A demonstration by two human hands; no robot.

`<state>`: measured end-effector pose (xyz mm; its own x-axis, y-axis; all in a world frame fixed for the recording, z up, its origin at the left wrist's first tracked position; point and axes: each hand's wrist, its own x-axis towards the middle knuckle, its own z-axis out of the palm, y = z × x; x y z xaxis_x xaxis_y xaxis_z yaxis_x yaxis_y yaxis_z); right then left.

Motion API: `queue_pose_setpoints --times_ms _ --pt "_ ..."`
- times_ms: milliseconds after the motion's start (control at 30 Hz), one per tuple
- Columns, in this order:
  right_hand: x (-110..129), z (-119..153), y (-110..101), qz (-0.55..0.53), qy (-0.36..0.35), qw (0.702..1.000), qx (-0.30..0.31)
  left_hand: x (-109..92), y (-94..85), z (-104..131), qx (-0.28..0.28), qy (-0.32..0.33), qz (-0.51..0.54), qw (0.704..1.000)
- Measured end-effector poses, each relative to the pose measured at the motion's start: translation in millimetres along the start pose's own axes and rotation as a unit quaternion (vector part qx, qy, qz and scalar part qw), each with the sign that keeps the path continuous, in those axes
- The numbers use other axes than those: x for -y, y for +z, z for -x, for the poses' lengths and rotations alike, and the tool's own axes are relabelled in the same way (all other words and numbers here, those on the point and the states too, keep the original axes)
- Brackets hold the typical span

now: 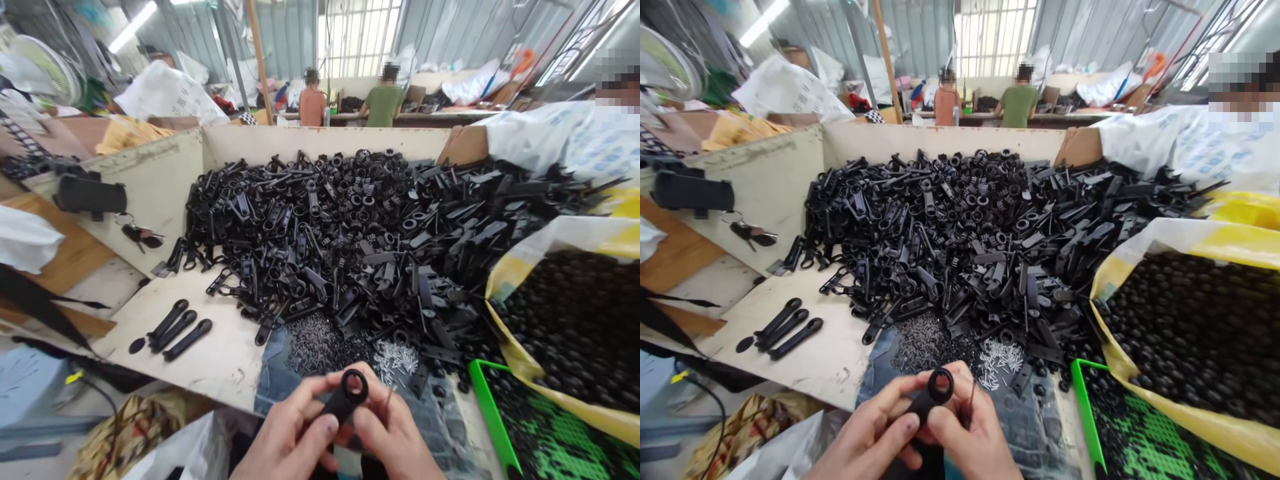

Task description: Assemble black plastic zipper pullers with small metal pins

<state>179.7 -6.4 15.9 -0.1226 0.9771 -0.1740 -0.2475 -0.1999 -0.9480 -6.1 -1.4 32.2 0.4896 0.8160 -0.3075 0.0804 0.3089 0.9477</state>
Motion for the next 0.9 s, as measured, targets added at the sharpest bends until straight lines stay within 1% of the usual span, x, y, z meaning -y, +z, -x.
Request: queue_pose_setpoints --times_ms 67,100,167,233,267,333,433,467,500,533,633,700,800,867,900 --pt "0 -1 -4 0.021 0.003 0.999 -0.034 1 -0.7 0 0.009 0.015 -0.058 0.998" --pt "2 -2 -5 0.038 0.000 0.999 -0.039 1 -0.6 0 0.010 0.025 -0.078 0.997" --pt "6 -4 -7 0.092 -0.022 0.995 -0.027 4 1.0 -1 0.008 0.029 -0.102 0.994" --pt "7 -6 -7 0.163 -0.056 0.985 -0.008 7 4.6 -2 -0.008 0.015 -0.118 0.993" --pt "6 -6 -6 0.194 -0.069 0.979 -0.010 10 7.1 -2 -0.022 0.008 -0.124 0.992" --pt "2 -3 -4 0.220 -0.073 0.972 -0.042 16 13.0 0 -0.064 -0.002 -0.129 0.990" --pt "-4 3 1 0.186 -0.032 0.978 -0.084 26 22.1 3 -0.149 0.003 -0.101 0.984" --pt "-4 5 4 0.169 -0.021 0.982 -0.084 28 24.7 3 -0.173 0.004 -0.082 0.981" --pt "-4 6 7 0.152 -0.015 0.985 -0.075 30 26.9 3 -0.184 0.003 -0.056 0.981" --pt "-4 7 9 0.137 -0.013 0.988 -0.065 32 28.7 3 -0.181 0.000 -0.024 0.983" --pt "-2 6 15 0.108 -0.021 0.993 -0.051 32 32.5 -3 -0.135 -0.014 0.076 0.988" --pt "-5 5 15 0.122 -0.048 0.990 -0.058 31 33.9 -8 -0.133 -0.026 0.129 0.982" --pt "-11 2 9 0.184 -0.136 0.971 -0.066 29 34.2 -11 -0.131 -0.047 0.159 0.977" --pt "-16 0 3 0.213 -0.201 0.955 -0.045 26 33.3 -10 -0.115 -0.058 0.143 0.981" --pt "-18 0 1 0.217 -0.221 0.950 -0.035 23 32.7 -9 -0.109 -0.060 0.125 0.984"
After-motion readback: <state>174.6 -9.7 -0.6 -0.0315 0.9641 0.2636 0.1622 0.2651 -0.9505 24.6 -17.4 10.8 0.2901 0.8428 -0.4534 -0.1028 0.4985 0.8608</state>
